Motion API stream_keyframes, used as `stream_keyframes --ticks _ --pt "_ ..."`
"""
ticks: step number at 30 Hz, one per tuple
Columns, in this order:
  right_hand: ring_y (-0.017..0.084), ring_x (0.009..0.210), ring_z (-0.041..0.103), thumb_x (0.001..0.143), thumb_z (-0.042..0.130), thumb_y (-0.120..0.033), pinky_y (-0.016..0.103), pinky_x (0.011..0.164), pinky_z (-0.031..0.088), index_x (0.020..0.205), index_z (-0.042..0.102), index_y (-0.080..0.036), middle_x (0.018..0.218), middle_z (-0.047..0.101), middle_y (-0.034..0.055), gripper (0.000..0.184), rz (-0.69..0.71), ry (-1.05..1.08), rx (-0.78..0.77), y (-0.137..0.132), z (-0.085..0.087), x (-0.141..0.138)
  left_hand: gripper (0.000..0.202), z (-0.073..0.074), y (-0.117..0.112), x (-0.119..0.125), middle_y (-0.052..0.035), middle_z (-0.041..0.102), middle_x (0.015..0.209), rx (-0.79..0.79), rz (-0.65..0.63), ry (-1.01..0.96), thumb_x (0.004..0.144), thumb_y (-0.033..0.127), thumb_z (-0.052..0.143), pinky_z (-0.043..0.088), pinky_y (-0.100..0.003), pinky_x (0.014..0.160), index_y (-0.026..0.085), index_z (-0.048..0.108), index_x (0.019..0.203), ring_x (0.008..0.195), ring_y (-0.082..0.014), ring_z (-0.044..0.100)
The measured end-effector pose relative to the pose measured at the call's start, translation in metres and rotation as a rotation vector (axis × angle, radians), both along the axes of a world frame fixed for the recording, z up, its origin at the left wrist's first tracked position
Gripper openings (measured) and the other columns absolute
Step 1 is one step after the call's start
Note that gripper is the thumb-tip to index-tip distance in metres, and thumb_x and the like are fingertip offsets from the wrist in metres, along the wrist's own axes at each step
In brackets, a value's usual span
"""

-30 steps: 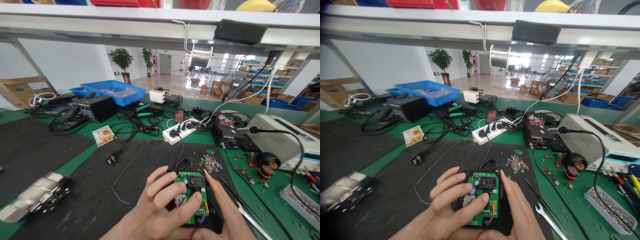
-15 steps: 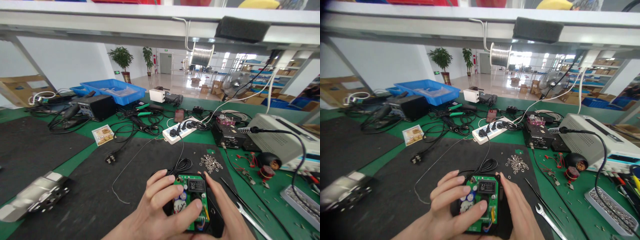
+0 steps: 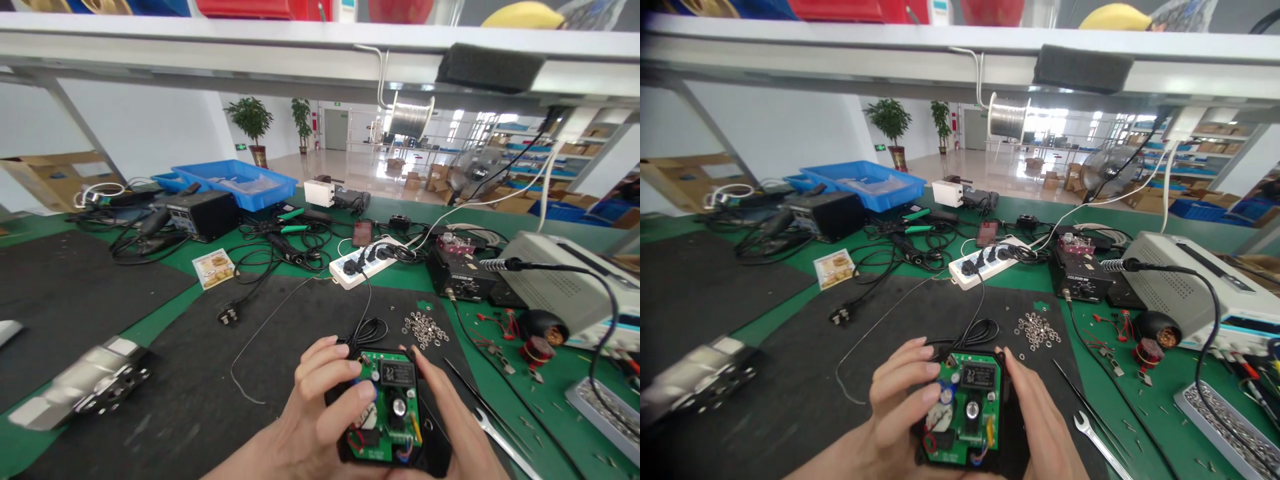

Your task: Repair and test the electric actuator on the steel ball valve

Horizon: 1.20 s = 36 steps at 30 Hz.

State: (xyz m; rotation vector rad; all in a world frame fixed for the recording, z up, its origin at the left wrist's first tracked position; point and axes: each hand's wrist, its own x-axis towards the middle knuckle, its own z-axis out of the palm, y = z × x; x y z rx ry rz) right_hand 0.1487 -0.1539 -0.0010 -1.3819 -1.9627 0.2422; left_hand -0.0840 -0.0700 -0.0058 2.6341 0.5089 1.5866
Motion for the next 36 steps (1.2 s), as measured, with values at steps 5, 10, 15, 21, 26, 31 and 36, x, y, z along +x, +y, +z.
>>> stream_keyframes --ticks 5,10,15,21,26,31,36 --pt "0.04 0.131 0.06 0.074 0.088 -0.051 0.046 0.105 0.057 0.166 0.018 -0.026 0.153 0.053 0.0153 0.118 -0.024 0.028 -0.01 -0.001 -0.004 0.0 0.138 -0.006 0.002 0.001 -0.0216 0.043 0.135 -0.11 0.028 0.0 0.046 0.06 0.099 0.043 -0.057 0.116 0.005 0.03 0.151 0.131 -0.0403 0.044" --pt "0.04 0.133 0.059 0.073 0.089 -0.051 0.046 0.104 0.058 0.165 0.022 -0.027 0.154 0.052 0.0135 0.117 -0.04 0.025 -0.027 -0.004 -0.003 0.0 0.133 -0.012 0.002 -0.001 -0.025 0.039 0.141 -0.285 0.003 0.052 0.058 0.067 0.092 0.046 -0.053 0.114 0.006 0.026 0.155 0.135 -0.0409 0.043" --pt "0.041 0.133 0.058 0.072 0.09 -0.049 0.047 0.106 0.056 0.166 0.016 -0.027 0.156 0.05 0.0142 0.122 -0.05 0.0 -0.021 -0.005 -0.004 0.0 0.131 -0.011 -0.001 -0.003 -0.0249 0.039 0.141 -0.3 0.005 0.088 0.06 0.066 0.091 0.048 -0.051 0.112 0.007 0.024 0.156 0.134 -0.0401 0.045" --pt "0.041 0.139 0.052 0.072 0.09 -0.047 0.047 0.108 0.055 0.166 0.016 -0.028 0.159 0.047 0.0134 0.12 -0.025 0.026 -0.064 -0.002 -0.004 0.002 0.128 -0.001 0.007 -0.006 -0.0207 0.045 0.151 -0.442 -0.043 0.085 0.058 0.061 0.095 0.045 -0.051 0.119 0.018 0.027 0.158 0.14 -0.039 0.047" --pt "0.036 0.143 0.049 0.081 0.081 -0.045 0.049 0.11 0.054 0.165 0.012 -0.029 0.161 0.043 0.0128 0.11 -0.064 0.121 -0.138 0.0 -0.016 0.005 0.119 0.007 0.02 -0.006 -0.008 0.05 0.157 -0.896 -0.146 -0.067 0.062 0.048 0.098 0.041 -0.047 0.123 0.037 0.027 0.157 0.142 -0.0316 0.051" --pt "0.03 0.147 0.045 0.092 0.07 -0.041 0.049 0.117 0.046 0.164 0.016 -0.031 0.163 0.04 0.0106 0.09 -0.072 0.264 -0.233 0.002 -0.023 0.008 0.08 0.016 0.025 -0.005 -0.0075 0.059 0.149 -1.041 -0.193 -0.138 0.077 0.043 0.089 0.044 -0.046 0.121 0.031 0.051 0.147 0.139 -0.0316 0.055" --pt "0.026 0.143 0.05 0.097 0.065 -0.043 0.049 0.12 0.042 0.161 0.023 -0.034 0.152 0.056 0.0076 0.077 -0.143 0.373 -0.245 -0.002 -0.024 0.016 0.065 0.032 0.044 -0.013 -0.0071 0.063 0.144 -1.185 -0.325 -0.069 0.082 0.049 0.083 0.043 -0.055 0.119 0.028 0.063 0.14 0.135 -0.0355 0.058"
